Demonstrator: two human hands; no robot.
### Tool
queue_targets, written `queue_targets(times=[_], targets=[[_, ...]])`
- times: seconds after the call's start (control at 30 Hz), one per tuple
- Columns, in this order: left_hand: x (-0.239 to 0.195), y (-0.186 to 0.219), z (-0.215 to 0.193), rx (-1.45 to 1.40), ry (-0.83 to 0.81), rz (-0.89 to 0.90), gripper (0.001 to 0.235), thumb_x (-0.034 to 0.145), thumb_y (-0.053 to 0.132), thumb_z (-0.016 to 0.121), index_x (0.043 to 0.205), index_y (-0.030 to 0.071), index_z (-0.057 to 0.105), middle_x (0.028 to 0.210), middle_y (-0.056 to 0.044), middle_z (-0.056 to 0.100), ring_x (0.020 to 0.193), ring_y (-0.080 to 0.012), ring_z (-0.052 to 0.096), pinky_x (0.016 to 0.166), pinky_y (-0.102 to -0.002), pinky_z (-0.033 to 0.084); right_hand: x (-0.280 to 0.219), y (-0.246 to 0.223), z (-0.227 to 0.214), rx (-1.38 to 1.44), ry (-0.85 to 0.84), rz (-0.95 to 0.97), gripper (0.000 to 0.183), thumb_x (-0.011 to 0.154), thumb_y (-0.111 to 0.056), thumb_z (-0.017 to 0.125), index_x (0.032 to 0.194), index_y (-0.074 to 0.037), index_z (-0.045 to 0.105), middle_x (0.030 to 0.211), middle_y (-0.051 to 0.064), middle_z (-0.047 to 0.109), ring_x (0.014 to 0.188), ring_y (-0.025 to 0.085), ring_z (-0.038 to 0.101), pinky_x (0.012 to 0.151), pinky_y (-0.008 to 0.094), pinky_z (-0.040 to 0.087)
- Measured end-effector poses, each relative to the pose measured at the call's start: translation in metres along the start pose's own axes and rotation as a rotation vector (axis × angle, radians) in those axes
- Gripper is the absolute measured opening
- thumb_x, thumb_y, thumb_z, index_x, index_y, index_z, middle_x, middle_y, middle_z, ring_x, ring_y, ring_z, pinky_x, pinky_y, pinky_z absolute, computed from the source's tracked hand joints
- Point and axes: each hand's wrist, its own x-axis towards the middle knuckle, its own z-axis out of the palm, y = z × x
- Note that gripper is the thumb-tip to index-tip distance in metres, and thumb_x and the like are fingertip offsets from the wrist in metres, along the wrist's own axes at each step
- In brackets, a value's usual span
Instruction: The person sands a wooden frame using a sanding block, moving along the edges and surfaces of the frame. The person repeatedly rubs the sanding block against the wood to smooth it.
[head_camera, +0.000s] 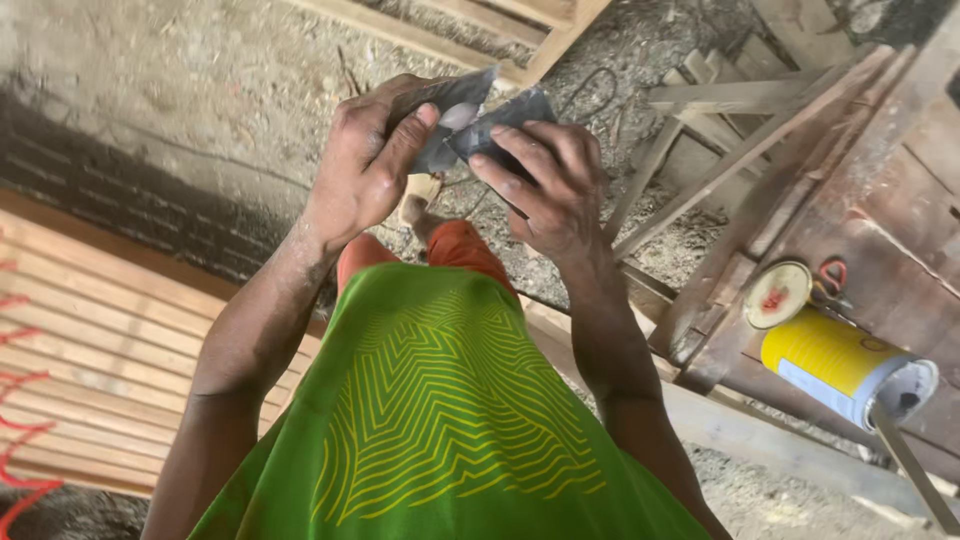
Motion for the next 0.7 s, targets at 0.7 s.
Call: queue_targets(times=[0.7], targets=[[0.407,-0.051,0.085,-0.371,0.056,0.13,0.027,0.099,0.027,0.072,0.103,0.0,0.074,0.108,-0.008,0.057,0.109,-0.0238,0.056,0.103,-0.04,0.047,-0.032,0.236,-0.122,0.944,0.783,0.641,0.028,0.101,0.002,0.064,0.12,-0.016,0.074,0.127,0.01,0.074,0.102,0.019,0.071,0.085,0.034,0.064]])
